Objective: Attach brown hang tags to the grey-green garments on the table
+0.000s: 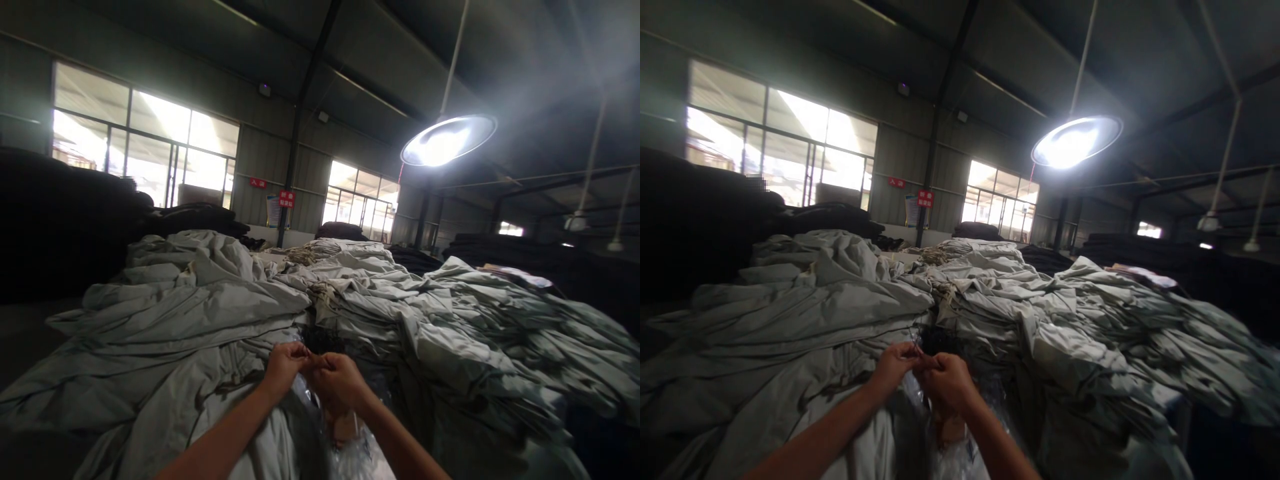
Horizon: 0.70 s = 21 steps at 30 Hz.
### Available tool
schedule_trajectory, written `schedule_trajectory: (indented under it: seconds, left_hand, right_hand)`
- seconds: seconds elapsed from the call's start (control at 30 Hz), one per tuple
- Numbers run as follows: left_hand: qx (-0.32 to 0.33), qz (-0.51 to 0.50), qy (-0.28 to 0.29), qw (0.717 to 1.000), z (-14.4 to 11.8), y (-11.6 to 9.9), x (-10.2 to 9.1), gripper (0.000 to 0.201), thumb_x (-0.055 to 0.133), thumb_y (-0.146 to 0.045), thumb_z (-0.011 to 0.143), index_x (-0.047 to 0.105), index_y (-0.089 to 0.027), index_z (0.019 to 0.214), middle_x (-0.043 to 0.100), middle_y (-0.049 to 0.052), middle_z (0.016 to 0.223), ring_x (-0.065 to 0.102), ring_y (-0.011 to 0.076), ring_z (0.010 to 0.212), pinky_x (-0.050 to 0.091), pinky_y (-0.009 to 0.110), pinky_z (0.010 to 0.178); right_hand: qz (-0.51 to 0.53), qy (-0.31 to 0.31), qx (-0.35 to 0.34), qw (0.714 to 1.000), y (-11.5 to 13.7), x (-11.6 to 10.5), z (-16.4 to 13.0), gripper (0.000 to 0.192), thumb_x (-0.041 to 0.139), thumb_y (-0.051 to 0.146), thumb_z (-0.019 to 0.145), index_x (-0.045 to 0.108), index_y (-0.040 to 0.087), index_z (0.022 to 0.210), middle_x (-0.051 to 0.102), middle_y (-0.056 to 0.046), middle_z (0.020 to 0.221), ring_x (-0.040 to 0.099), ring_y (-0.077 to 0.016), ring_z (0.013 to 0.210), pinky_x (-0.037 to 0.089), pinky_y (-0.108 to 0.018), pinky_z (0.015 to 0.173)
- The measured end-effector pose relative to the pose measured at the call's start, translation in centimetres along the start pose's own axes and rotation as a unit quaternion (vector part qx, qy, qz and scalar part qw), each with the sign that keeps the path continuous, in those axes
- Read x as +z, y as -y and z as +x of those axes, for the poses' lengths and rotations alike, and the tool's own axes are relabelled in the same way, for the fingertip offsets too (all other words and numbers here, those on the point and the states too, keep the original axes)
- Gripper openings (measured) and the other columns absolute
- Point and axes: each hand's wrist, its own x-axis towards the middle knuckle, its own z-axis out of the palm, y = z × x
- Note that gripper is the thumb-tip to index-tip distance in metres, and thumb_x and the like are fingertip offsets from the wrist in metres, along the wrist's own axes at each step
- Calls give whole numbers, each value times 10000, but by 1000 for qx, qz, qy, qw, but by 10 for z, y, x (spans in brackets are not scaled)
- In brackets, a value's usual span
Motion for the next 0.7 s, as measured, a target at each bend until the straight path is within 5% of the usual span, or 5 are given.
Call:
schedule_trajectory:
  seconds: [0.2, 0.3, 0.4, 0.5, 0.7]
  left_hand:
    - [57, -224, 3, 973, -8, -22, -14, 226, 695, -356, 556, 638, -162, 657, 640, -6, 637, 575, 160, 664, 431, 271, 686]
    - [20, -262, 37, 964, -12, -33, -26, 240, 741, -334, 532, 645, -148, 649, 626, -8, 624, 557, 134, 628, 420, 248, 649]
    - [-40, -298, 59, 952, -16, -41, -42, 282, 754, -333, 536, 661, -145, 725, 632, -2, 664, 551, 118, 609, 407, 222, 585]
    - [-88, -319, 83, 940, -21, -47, -57, 317, 754, -340, 551, 661, -145, 782, 621, -2, 650, 520, 98, 537, 357, 192, 487]
    - [-126, -336, 112, 927, -35, -59, -77, 281, 760, -273, 513, 609, -147, 714, 608, -18, 632, 542, 96, 554, 407, 200, 543]
  right_hand:
    - [-63, -69, -46, 995, 24, -13, -3, 84, 588, 206, 625, 548, 148, 579, 505, 42, 540, 401, -93, 565, 271, -198, 503]
    - [81, 47, -27, 995, 34, -23, -4, 190, 652, 292, 598, 534, 147, 566, 458, 56, 515, 359, -77, 524, 241, -206, 486]
    - [273, 180, 1, 945, 46, -35, -8, 324, 693, 436, 589, 595, 134, 654, 507, 40, 551, 401, -75, 498, 274, -219, 502]
    - [350, 217, 20, 911, 59, -42, -15, 395, 749, 458, 542, 626, 123, 711, 573, 7, 606, 481, -93, 513, 318, -233, 528]
    - [323, 249, 35, 912, 76, -37, -22, 404, 788, 453, 490, 625, 128, 667, 535, 34, 547, 458, -74, 481, 331, -231, 518]
